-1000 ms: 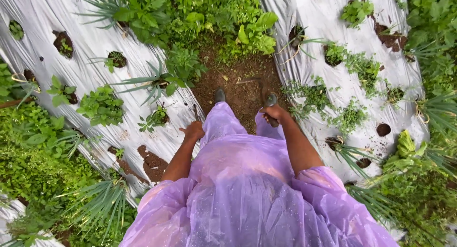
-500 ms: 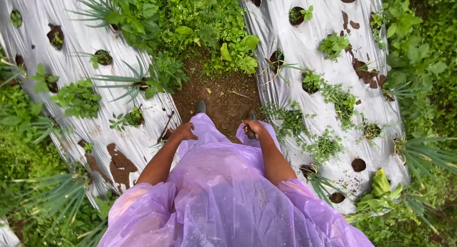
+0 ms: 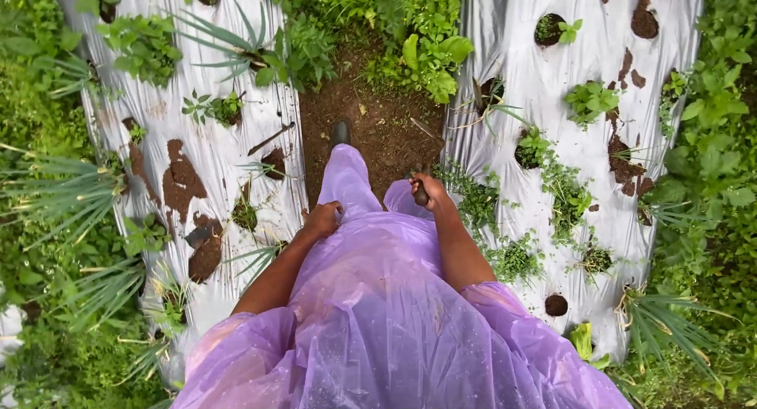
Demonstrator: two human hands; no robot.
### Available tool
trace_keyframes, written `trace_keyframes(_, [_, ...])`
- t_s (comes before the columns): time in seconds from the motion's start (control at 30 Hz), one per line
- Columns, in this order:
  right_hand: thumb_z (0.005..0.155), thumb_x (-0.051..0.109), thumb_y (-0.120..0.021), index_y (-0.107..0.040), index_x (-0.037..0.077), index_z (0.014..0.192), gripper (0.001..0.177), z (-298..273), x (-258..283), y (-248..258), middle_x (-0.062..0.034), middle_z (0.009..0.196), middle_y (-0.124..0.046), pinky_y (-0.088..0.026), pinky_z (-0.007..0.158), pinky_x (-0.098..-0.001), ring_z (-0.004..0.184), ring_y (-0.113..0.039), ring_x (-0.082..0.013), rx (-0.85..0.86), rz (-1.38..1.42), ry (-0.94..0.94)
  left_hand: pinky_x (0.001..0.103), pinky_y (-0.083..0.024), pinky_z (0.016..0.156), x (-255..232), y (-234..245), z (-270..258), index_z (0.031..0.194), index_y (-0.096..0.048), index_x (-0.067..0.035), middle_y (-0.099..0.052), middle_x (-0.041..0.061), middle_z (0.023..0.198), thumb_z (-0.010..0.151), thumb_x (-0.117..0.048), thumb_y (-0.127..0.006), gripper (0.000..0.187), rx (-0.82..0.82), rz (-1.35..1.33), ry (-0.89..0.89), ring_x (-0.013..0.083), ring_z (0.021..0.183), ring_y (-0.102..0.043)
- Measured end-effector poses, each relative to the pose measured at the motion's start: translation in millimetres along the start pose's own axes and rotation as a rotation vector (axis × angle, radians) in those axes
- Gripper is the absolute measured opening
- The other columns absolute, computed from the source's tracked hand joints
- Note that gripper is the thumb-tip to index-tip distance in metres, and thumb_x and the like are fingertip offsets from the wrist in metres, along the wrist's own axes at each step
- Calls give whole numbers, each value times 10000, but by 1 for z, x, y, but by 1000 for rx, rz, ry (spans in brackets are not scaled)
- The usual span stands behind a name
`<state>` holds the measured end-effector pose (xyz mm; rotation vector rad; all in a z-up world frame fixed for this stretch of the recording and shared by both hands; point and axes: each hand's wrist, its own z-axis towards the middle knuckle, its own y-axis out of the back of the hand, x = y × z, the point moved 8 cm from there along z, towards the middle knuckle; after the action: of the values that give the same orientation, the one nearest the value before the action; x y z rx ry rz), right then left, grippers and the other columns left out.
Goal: Using a sickle to cut weeds and clearing them by hand in a vegetable garden bed with plastic mulch.
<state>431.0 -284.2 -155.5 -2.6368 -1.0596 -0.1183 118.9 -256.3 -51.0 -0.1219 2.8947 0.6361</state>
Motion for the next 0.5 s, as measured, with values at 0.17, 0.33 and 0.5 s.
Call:
trace_keyframes(0.17, [956, 39, -653, -575, -50, 1046, 149, 10, -11, -2, -165, 786, -664, -559, 475, -220, 539, -583, -68, 8, -7, -7, 699, -324, 1130, -3, 2, -45, 1193, -647, -335, -781, 79, 1154, 928, -200, -673, 298, 148, -12, -52, 344, 1272, -651])
trace_keyframes(0.33, [951, 28, -639, -581, -31, 1039, 121, 42, -38, 2, -153, 778, -665, -565, 486, -210, 547, -585, -58, -19, 15, -8, 652, -460, 1072, -23, 23, -104, 1225, -684, -211, -735, 288, 1175, 968, -125, -494, 331, 360, -147, -220, 495, 1241, -626])
trace_keyframes(0.5, [940, 48, -646, -563, -21, 979, 115, 99, -68, -4, -141, 725, -611, -574, 497, -281, 557, -589, -138, -181, 154, 69, 736, -307, 1102, 7, -29, -24, 1225, -699, -317, -747, 116, 1179, 776, -134, -790, 494, 498, 159, -429, 444, 1221, -633])
